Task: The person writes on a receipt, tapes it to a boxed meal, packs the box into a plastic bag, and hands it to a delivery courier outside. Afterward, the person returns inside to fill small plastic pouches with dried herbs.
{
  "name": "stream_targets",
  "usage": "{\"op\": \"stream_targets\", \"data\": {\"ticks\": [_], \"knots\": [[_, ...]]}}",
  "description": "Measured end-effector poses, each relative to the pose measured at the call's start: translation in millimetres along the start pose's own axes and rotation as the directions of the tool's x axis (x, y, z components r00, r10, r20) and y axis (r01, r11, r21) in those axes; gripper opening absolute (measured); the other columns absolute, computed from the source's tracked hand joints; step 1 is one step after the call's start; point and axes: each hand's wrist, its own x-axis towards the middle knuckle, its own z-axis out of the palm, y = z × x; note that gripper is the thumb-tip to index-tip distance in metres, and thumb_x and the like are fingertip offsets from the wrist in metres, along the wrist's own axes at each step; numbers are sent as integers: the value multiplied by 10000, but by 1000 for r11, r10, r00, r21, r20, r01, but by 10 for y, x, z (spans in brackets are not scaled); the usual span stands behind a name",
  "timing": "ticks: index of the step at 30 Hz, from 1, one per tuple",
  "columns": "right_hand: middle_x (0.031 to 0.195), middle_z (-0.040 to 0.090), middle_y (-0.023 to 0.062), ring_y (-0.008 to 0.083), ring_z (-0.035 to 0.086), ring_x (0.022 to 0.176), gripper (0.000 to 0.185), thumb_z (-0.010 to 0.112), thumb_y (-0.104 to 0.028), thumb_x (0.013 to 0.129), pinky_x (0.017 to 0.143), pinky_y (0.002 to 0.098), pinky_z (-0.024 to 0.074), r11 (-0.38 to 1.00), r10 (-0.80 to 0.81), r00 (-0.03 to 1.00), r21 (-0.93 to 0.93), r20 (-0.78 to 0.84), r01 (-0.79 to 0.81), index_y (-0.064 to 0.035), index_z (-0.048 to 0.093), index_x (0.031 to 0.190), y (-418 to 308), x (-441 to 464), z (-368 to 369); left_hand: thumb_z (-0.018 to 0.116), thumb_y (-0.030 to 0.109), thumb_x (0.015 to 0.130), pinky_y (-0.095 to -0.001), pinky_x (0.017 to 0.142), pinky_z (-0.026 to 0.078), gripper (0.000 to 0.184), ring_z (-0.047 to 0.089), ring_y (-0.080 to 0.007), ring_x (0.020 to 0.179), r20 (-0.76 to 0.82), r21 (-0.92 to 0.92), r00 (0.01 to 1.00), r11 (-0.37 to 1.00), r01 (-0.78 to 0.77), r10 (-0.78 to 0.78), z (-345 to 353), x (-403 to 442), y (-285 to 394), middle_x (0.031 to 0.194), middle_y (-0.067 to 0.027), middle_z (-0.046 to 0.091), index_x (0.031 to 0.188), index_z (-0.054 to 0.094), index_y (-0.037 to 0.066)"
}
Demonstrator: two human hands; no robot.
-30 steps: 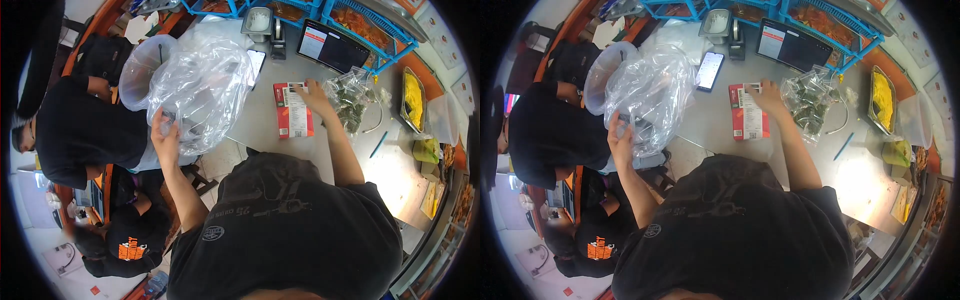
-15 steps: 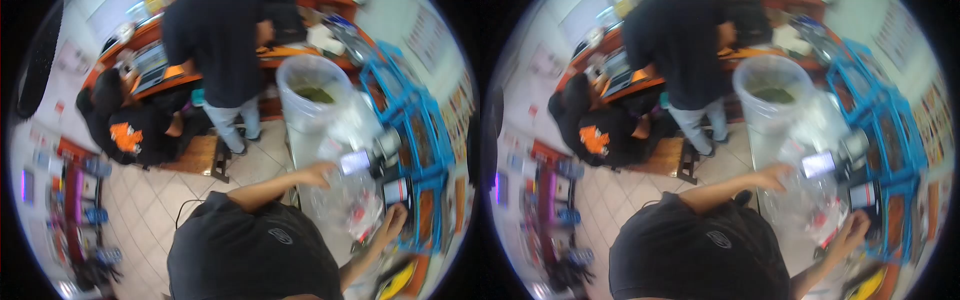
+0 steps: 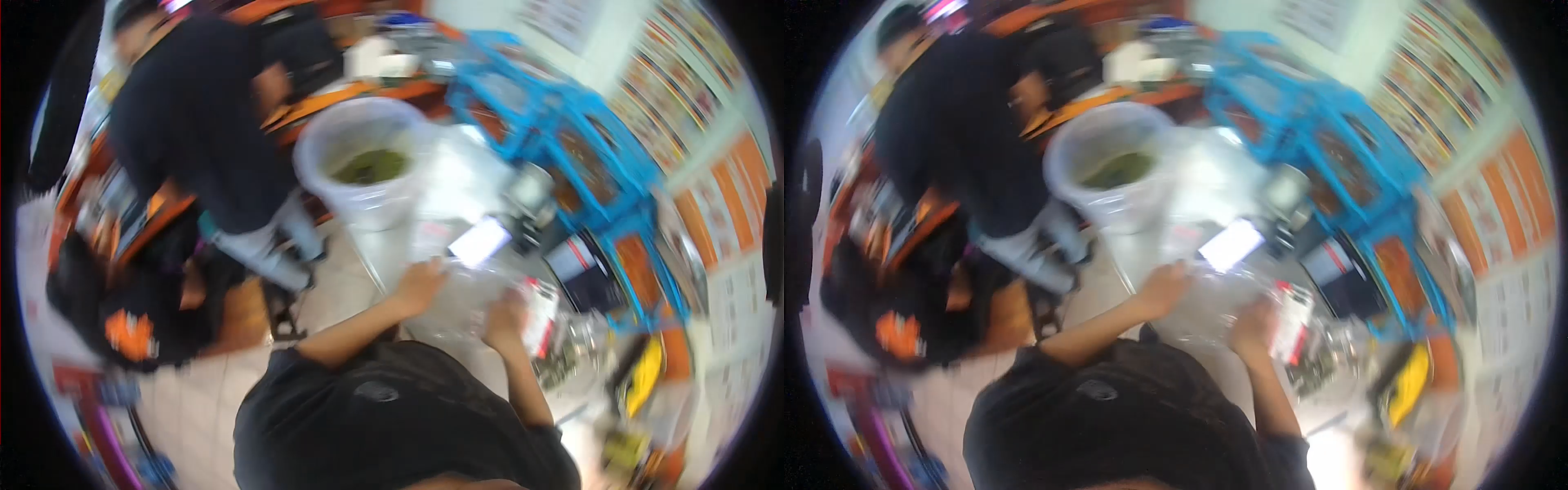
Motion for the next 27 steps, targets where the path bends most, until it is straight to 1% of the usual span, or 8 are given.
{"op": "stream_targets", "data": {"ticks": [2, 5, 10, 13, 17, 23, 26, 27], "knots": [[1027, 591, 223, 364, 522, 1063, 321, 593, -142, 741, 959, 473, 369, 984, -108, 994, 138, -19, 110, -44, 619, 1045, -188, 105, -40, 618, 119, 730, -524, 884, 401, 562, 465, -406, 1091, 389, -301, 920, 938, 171, -42, -516, 196, 136, 1323, -265, 360, 1272, 473, 90], [1317, 414, 227, 374, 379, 1244, 576, 642, -228, 746, 941, 502, 387, 961, -162, 961, 186, -224, 205, -71, 466, 1271, -517, 256, 43, 693, 171, 663, -519, 921, 370, 414, 412, -399, 1157, 415, -168, 905, 985, -26, 95, -567, 426, 122, 1341, -256, 348, 1068, 627, 118], [1435, 240, 237, 416, 263, 1315, 998, 754, -456, 641, 934, 557, 389, 995, 0, 998, 101, 58, -6, -93, 235, 1412, -503, 288, -149, 733, 252, 698, -454, 991, 331, 167, 409, -365, 1219, -155, -407, 983, 900, -158, 102, -682, 1475, -11, 1300, -206, 440, 804, 685, 132], [1434, 244, 257, 424, 276, 1310, 998, 752, -486, 649, 959, 551, 376, 965, 7, 997, 262, 82, -29, -90, 248, 1413, -471, 325, -226, 669, 165, 758, -446, 942, 357, 235, 475, -376, 1091, -595, -557, 791, 782, -279, -142, -597, 2568, -277, 1169, -191, 504, 969, 611, 80], [1315, 452, 227, 356, 480, 1172, 692, 698, -387, 766, 978, 415, 401, 661, -87, 980, 726, -179, 191, -66, 431, 1318, -298, 317, -287, 620, 114, 775, -450, 915, 362, 212, 492, -348, 1035, -650, -725, 524, 656, -211, -550, -463, 3972, -817, 1114, -158, 529, 983, 607, 71], [1153, 608, 165, 305, 588, 1051, 451, 671, -240, 821, 899, 367, 460, 426, 39, 982, 892, -185, 151, -15, 553, 1194, -173, -1, -948, 646, 185, 724, -459, 960, 297, 328, 397, -347, 1158, -541, -395, 635, 833, 387, -551, -648, 5034, -1001, 1183, -150, 506, 1035, 654, 80], [1121, 621, 169, 302, 599, 1034, 401, 671, -208, 816, 871, 366, 470, 419, 116, 973, 898, -199, 134, -3, 578, 1149, -65, -55, -1003, 652, 197, 702, -459, 968, 284, 277, 383, -356, 1169, -463, -54, 772, 883, 466, -436, -471, 5233, -1232, 1207, -155, 494, 962, 699, 114], [1117, 623, 168, 299, 603, 1025, 393, 672, -199, 813, 862, 362, 473, 426, 141, 968, 895, -209, 131, -2, 582, 1141, -31, -76, -1018, 678, 234, 707, -457, 956, 296, 202, 391, -347, 1159, -485, -163, 737, 876, 453, -471, -508, 5199, -1254, 1212, -151, 494, 858, 712, 104]]}}
